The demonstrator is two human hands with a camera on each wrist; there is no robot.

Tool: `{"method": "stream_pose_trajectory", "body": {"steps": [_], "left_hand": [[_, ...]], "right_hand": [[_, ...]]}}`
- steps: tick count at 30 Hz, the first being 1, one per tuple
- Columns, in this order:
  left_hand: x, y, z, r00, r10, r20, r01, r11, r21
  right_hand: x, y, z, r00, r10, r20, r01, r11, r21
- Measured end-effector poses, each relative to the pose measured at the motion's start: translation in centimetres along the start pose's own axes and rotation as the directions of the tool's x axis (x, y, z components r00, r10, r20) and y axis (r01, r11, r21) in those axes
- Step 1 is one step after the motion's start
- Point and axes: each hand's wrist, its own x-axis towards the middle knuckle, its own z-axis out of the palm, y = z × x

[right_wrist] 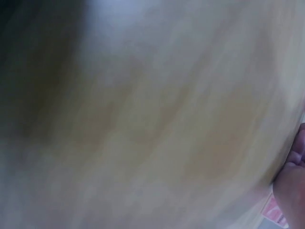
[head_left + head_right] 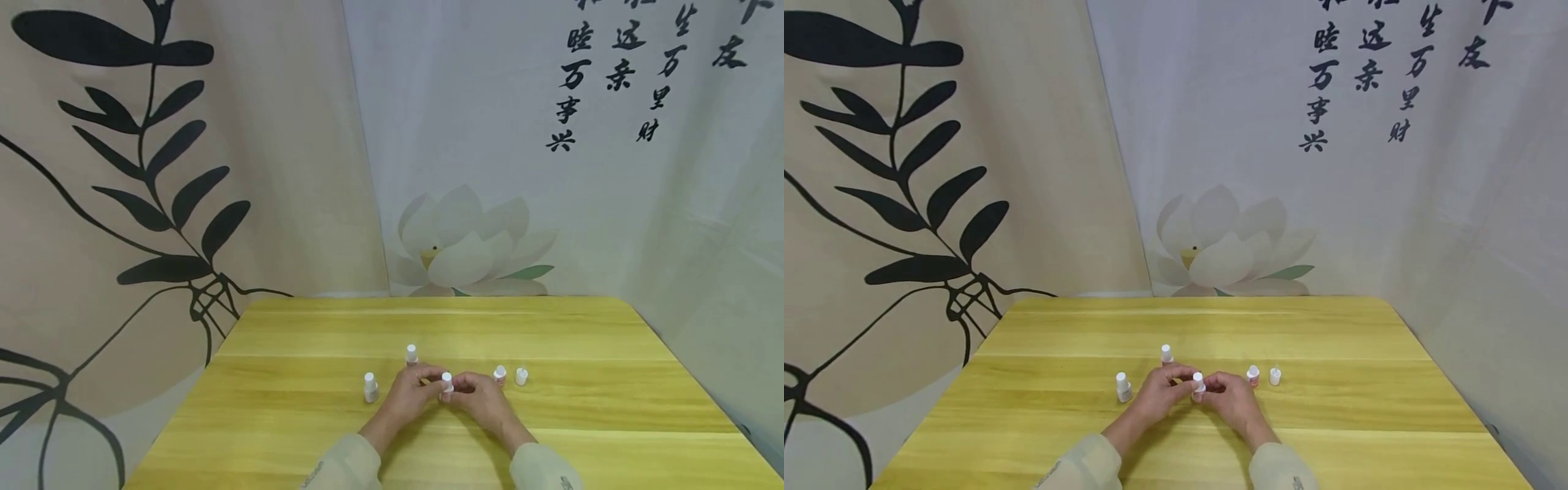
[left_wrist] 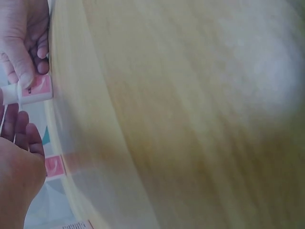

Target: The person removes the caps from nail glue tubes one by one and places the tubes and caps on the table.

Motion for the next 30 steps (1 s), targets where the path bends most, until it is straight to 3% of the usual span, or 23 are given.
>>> {"method": "stream_pose_trajectory", "body": {"steps": [13, 20, 30], "left_hand": [[0.07, -0.20, -0.04, 0.998, 0.059, -0.009, -0.058, 0.995, 0.081], [-0.14, -0.14, -0.15, 0.998, 0.063, 0.003, -0.063, 0.995, 0.074], [-0.27, -0.09, -0.35, 0.998, 0.063, 0.005, -0.063, 0.997, 0.044]], "right_hand": [[-0.12, -0.28, -0.22, 0.999, -0.025, 0.024, 0.026, 0.999, -0.028], [-0.19, -0.23, 0.00, 0.998, -0.064, 0.019, 0.066, 0.990, -0.127], [-0.04, 0.03, 0.25, 0.997, -0.073, 0.032, 0.078, 0.978, -0.195]]}}
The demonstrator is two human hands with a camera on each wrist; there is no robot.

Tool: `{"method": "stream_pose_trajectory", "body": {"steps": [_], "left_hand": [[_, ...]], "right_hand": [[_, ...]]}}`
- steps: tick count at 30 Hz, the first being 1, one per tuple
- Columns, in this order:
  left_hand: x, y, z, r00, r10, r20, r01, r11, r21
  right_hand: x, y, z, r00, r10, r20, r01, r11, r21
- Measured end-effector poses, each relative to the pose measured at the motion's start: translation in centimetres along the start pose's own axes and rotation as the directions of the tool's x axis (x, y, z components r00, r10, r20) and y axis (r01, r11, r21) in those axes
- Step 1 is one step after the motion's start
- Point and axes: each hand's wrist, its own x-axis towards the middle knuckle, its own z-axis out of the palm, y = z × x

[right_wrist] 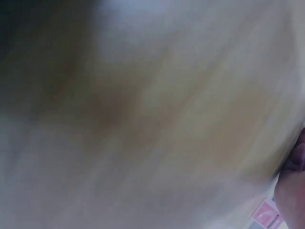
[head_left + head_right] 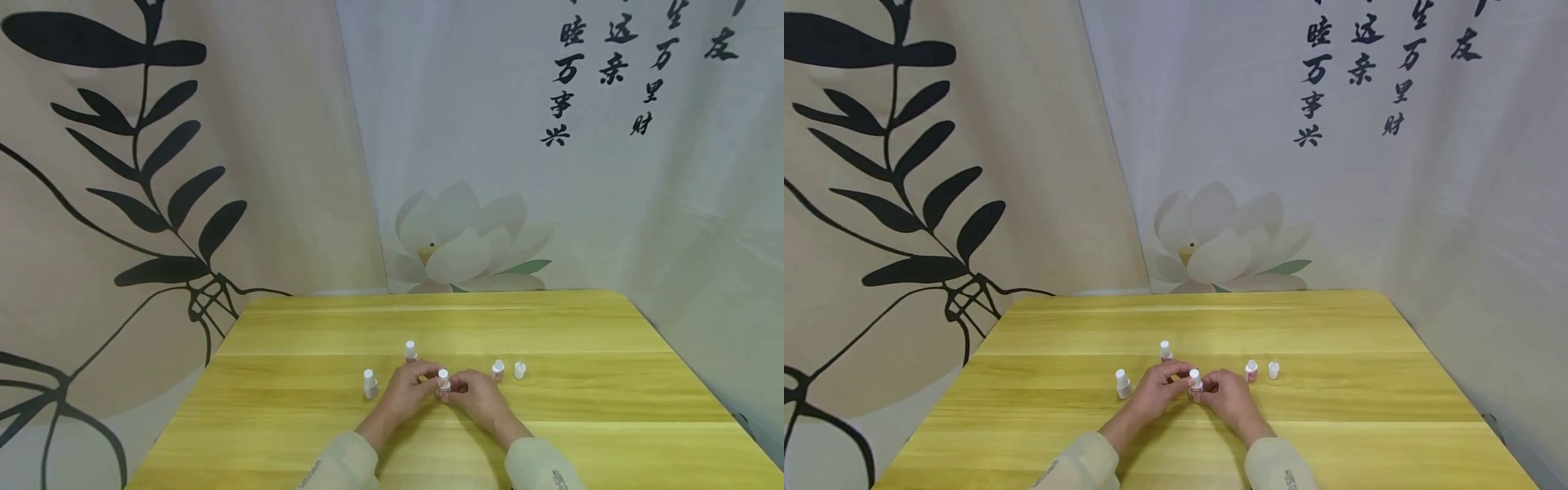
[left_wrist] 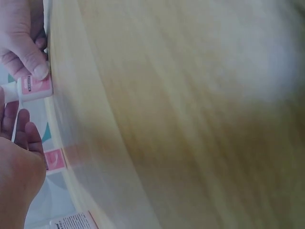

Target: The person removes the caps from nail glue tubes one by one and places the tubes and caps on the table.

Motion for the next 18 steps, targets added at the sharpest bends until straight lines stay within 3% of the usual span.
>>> {"method": "stream_pose_trajectory", "body": {"steps": [10, 18], "left_hand": [[-0.05, -0.05, -0.20, 1.000, -0.019, 0.014, 0.019, 1.000, -0.005], [-0.04, -0.12, 0.02, 1.000, -0.011, -0.020, 0.011, 1.000, 0.028]], "right_hand": [[0.26, 0.20, 0.21, 1.000, 0.016, 0.009, -0.016, 0.999, -0.036], [0.12, 0.10, 0.11, 1.000, -0.014, 0.014, 0.015, 0.998, -0.062]]}}
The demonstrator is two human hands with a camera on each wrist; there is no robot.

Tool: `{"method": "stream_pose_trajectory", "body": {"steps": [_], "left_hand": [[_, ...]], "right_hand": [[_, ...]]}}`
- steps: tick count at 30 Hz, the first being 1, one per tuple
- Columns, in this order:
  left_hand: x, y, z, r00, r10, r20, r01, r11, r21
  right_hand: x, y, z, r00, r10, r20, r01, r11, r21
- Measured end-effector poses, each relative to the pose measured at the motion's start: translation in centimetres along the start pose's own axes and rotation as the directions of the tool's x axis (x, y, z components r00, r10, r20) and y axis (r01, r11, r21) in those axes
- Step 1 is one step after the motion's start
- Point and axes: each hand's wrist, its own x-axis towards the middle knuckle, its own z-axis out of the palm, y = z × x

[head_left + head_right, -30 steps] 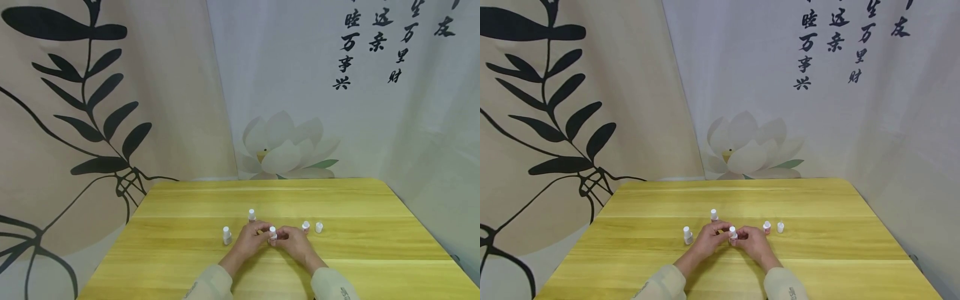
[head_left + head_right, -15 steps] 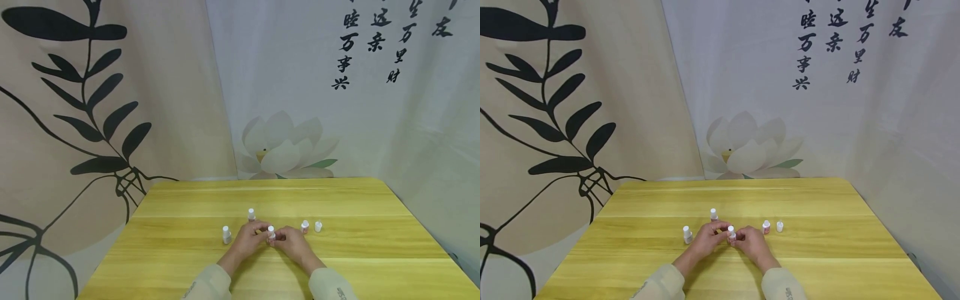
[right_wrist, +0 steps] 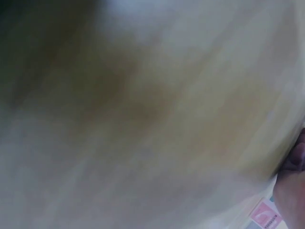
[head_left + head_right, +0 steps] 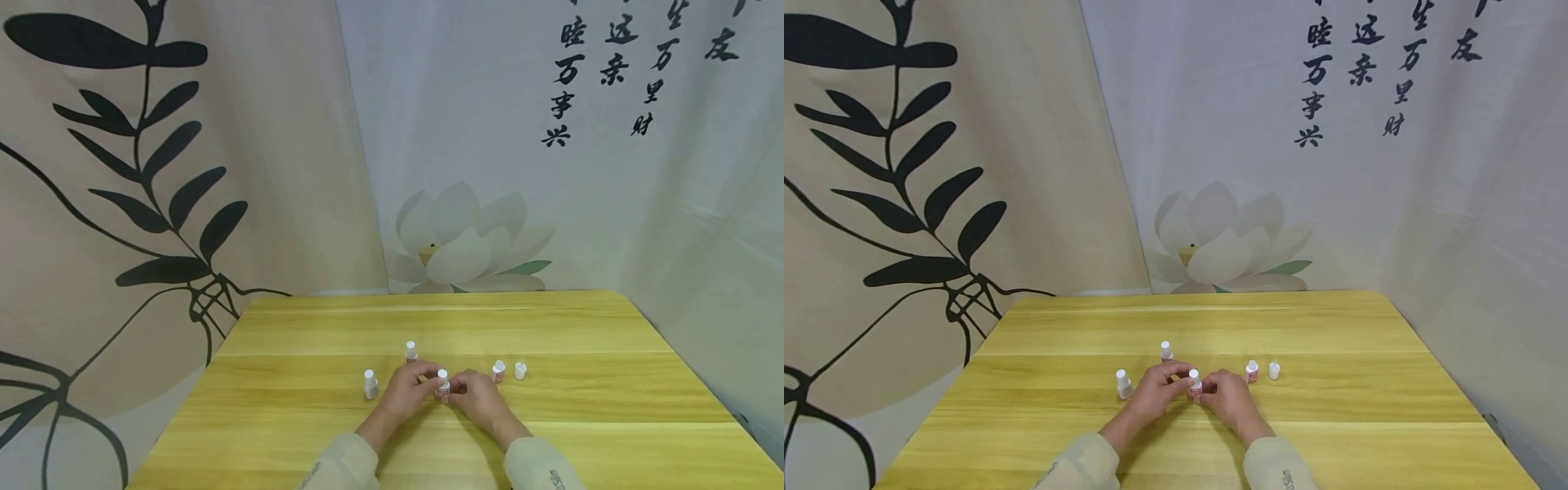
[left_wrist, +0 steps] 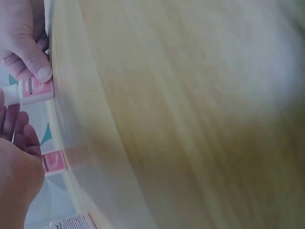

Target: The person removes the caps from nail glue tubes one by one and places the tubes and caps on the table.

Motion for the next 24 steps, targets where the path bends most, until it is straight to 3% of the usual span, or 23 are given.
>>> {"method": "stream_pose_trajectory", "body": {"steps": [5, 9, 17, 24], "left_hand": [[-0.02, -0.14, 0.34, 0.999, 0.018, -0.049, -0.017, 1.000, 0.014], [-0.16, -0.10, 0.55, 0.998, -0.003, -0.069, 0.003, 1.000, 0.001], [-0.23, 0.17, 0.22, 0.998, -0.067, -0.022, 0.066, 0.997, -0.035], [-0.14, 0.16, 0.00, 0.999, -0.038, -0.020, 0.038, 0.999, -0.030]], "right_hand": [[0.03, 0.00, 0.08, 1.000, -0.006, -0.002, 0.006, 1.000, -0.009], [0.05, 0.00, 0.11, 1.000, -0.002, 0.004, 0.002, 1.000, -0.012], [0.08, 0.12, 0.04, 1.000, -0.014, 0.013, 0.014, 1.000, -0.021], [0.17, 0.19, -0.02, 0.999, -0.026, 0.019, 0.026, 0.999, -0.023]]}}
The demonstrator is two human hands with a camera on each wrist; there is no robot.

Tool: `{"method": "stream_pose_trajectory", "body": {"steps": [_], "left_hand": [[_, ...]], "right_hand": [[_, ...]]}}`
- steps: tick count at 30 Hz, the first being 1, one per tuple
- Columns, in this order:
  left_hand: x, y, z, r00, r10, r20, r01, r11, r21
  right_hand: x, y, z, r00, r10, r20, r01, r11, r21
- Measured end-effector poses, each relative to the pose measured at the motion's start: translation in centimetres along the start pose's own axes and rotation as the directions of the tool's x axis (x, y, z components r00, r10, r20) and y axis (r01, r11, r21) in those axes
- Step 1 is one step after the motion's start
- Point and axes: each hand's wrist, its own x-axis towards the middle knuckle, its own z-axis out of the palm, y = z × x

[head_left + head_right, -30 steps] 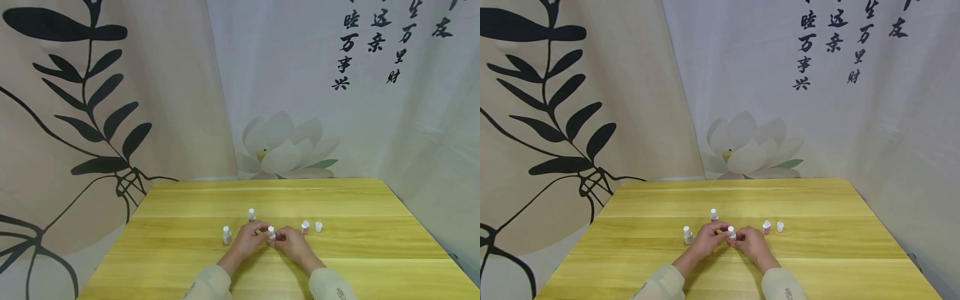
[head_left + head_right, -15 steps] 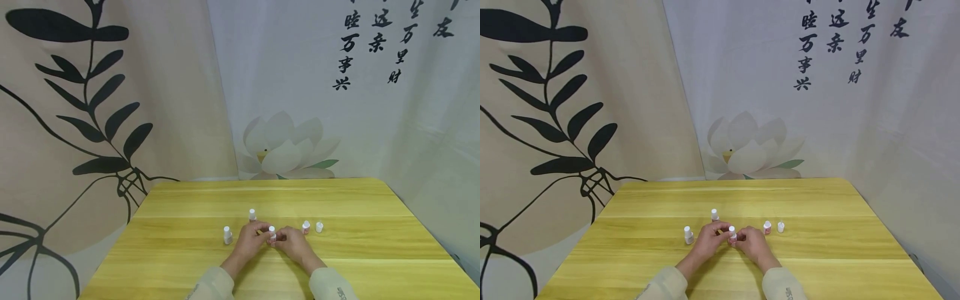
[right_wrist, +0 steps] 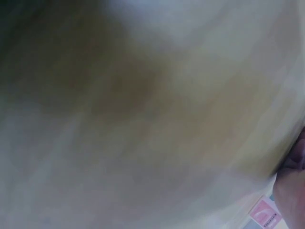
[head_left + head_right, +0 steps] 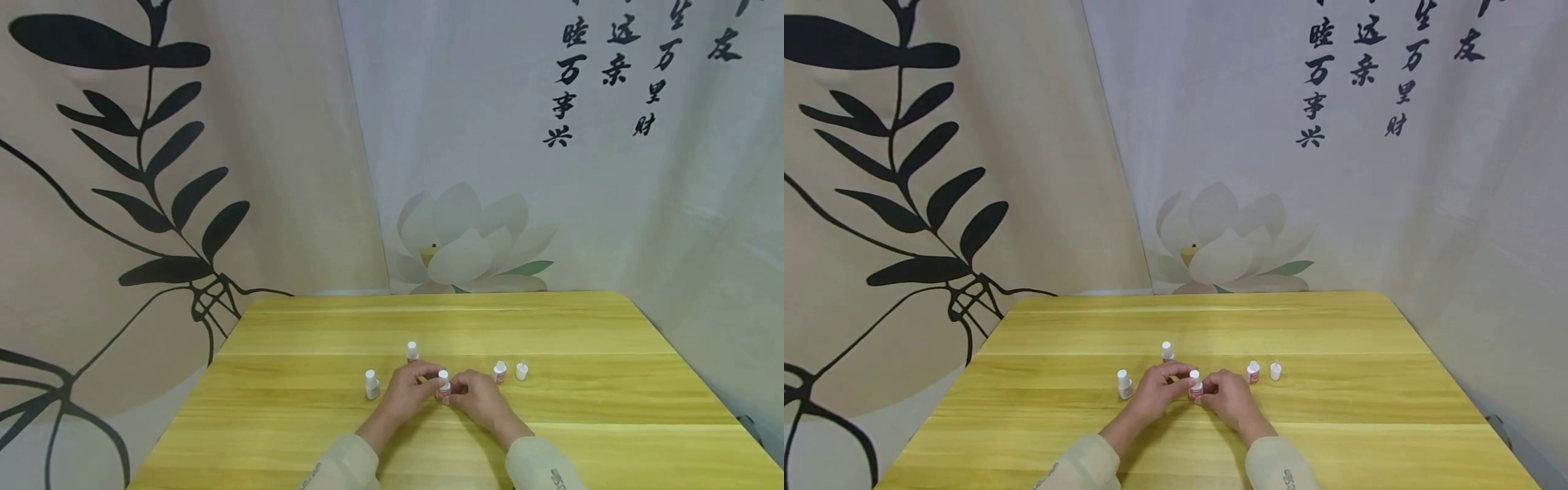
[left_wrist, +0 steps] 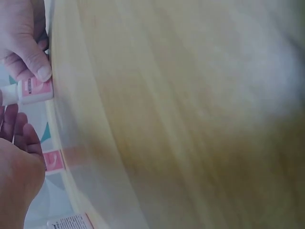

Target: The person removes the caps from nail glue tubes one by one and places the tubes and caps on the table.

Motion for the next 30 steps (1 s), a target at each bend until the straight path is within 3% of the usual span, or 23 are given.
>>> {"method": "stream_pose_trajectory", "body": {"steps": [7, 19, 30], "left_hand": [[0.03, 0.11, 0.17, 0.999, -0.021, -0.027, 0.021, 1.000, 0.009], [-0.10, 0.09, -0.01, 0.999, -0.052, 0.013, 0.053, 0.998, -0.044], [0.11, -0.02, -0.02, 0.998, -0.059, -0.005, 0.059, 0.997, -0.054]], "right_hand": [[-0.11, -0.08, -0.12, 1.000, 0.021, 0.010, -0.021, 1.000, 0.006], [-0.13, -0.08, -0.15, 1.000, 0.010, 0.014, -0.010, 1.000, 0.016], [-0.01, -0.04, -0.06, 1.000, 0.008, 0.004, -0.008, 1.000, 0.014]]}}
